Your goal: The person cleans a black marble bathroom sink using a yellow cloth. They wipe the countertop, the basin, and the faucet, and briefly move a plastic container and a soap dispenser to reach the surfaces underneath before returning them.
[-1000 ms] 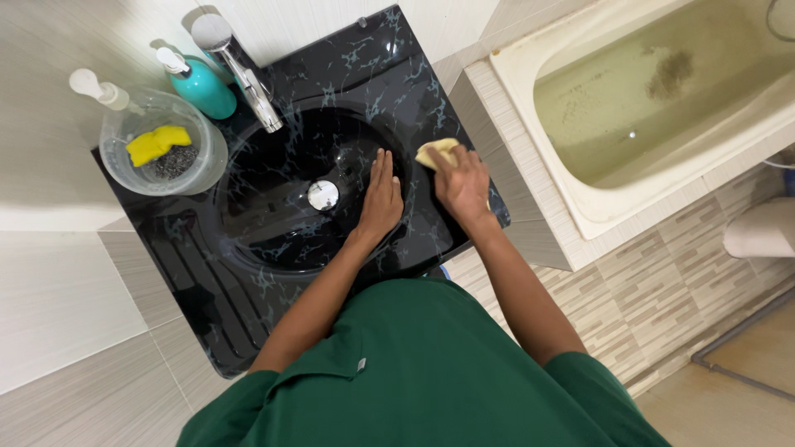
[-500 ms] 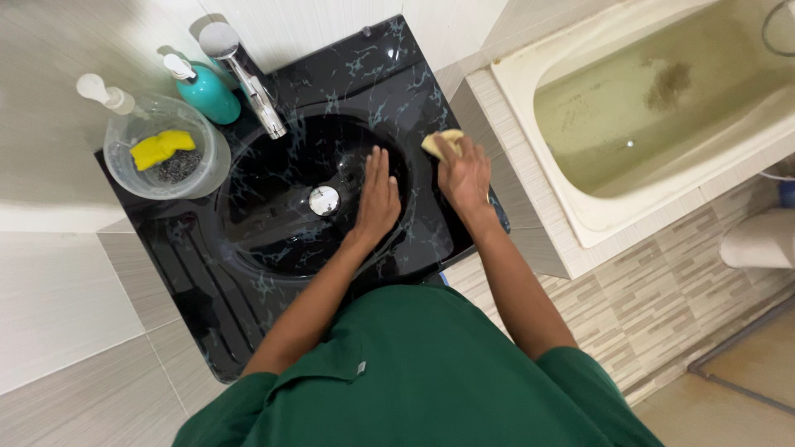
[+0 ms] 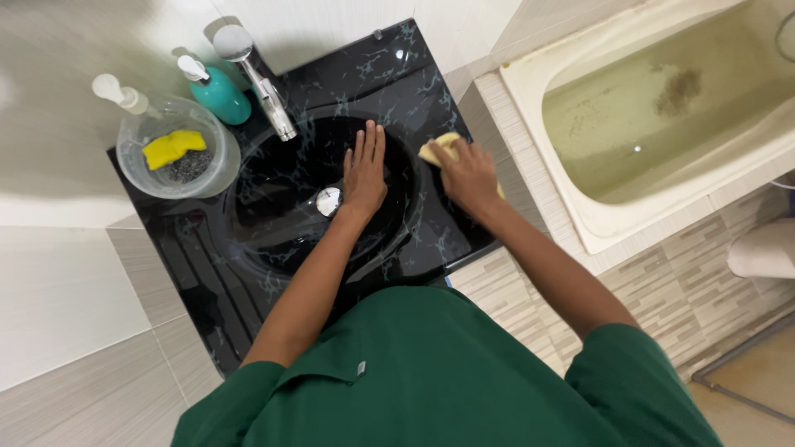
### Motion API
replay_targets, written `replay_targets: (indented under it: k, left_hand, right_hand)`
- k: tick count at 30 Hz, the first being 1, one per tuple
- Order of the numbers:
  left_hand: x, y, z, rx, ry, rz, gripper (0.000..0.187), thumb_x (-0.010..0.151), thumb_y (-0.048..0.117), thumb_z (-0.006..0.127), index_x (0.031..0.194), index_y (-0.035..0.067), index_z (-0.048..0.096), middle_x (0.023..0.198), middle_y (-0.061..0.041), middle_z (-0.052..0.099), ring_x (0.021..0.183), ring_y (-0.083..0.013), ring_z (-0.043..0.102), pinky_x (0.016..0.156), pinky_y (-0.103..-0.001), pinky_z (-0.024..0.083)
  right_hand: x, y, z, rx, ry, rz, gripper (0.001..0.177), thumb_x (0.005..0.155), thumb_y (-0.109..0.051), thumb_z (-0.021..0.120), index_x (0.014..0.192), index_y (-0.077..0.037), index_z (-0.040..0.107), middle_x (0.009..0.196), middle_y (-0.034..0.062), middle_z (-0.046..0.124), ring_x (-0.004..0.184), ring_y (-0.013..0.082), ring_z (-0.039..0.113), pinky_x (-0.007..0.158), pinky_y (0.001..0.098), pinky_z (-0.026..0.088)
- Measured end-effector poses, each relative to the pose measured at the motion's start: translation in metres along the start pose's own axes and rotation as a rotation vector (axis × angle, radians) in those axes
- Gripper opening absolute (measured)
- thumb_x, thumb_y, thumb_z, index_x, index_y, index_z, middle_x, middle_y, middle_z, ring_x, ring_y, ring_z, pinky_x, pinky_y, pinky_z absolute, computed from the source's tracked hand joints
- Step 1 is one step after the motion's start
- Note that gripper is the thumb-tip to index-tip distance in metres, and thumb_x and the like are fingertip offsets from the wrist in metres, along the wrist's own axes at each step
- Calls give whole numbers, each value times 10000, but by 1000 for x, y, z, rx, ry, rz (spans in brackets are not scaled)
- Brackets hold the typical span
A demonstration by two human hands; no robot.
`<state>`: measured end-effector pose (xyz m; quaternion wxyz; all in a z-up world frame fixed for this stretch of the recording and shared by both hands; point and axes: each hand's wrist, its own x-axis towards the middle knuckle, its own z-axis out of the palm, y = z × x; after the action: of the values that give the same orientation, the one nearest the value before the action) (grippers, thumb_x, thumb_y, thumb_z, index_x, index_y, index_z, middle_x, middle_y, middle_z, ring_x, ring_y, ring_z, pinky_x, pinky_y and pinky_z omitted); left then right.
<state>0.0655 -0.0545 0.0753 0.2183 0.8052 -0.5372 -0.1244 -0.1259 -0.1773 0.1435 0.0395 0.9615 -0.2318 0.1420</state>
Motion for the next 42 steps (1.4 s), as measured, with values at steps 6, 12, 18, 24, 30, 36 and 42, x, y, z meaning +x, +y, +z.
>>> replay_targets:
  k: [6,12,18,24,30,36,42]
  left_hand:
    - [-2,-1,9,-42,93,26,919,815,-112,575,1633,36,184,1720,-164,143,1574,-370,192,1217,-527,298]
    - [4,-7,17,-5,221,69,940,821,-161,537,1669,33,180,1722,-155,158,1609,-356,180,1277,-544,268]
    - [5,0,7,89,130,35,965,785,-158,527,1658,60,180,1724,-176,118,1586,-359,154,1246,-552,224]
    - [10,-11,-1,73,169,63,914,837,-129,523,1657,36,157,1731,-164,116,1603,-349,145,1281,-559,166]
    - [16,-12,2,139,104,26,919,807,-122,513,1643,31,162,1722,-159,143,1591,-333,140,1259,-565,161]
    - [18,-18,3,109,161,58,876,848,-80,551,1640,41,197,1719,-134,183,1587,-307,184,1257,-579,165]
    - [22,-25,-17,225,17,79,899,828,-70,578,1637,52,206,1719,-127,187,1588,-294,202,1272,-566,141]
  right_hand:
    - [33,0,22,-43,143,163,549,834,-107,692,1369,-231,662,1171,101,658,965,305,615,738,465,492]
    - [-11,-17,10,173,-25,176,544,825,-62,683,1350,-204,692,1189,128,679,974,318,612,778,493,484]
    - [38,-8,25,125,217,323,573,794,-39,704,1342,-205,695,1206,127,670,1046,328,629,821,472,463]
    - [23,-15,22,322,94,97,579,827,-9,677,1366,-219,683,1258,89,667,1140,314,617,938,479,471]
    - [52,-7,26,196,272,242,570,780,-6,670,1328,-160,693,1258,173,655,1152,361,610,942,490,450]
    - [34,-18,22,315,123,0,531,824,0,668,1323,-179,699,1280,110,670,1232,300,623,1061,481,470]
    - [54,-8,23,317,238,160,527,801,-10,704,1321,-99,685,1236,237,655,1163,411,620,1007,497,445]
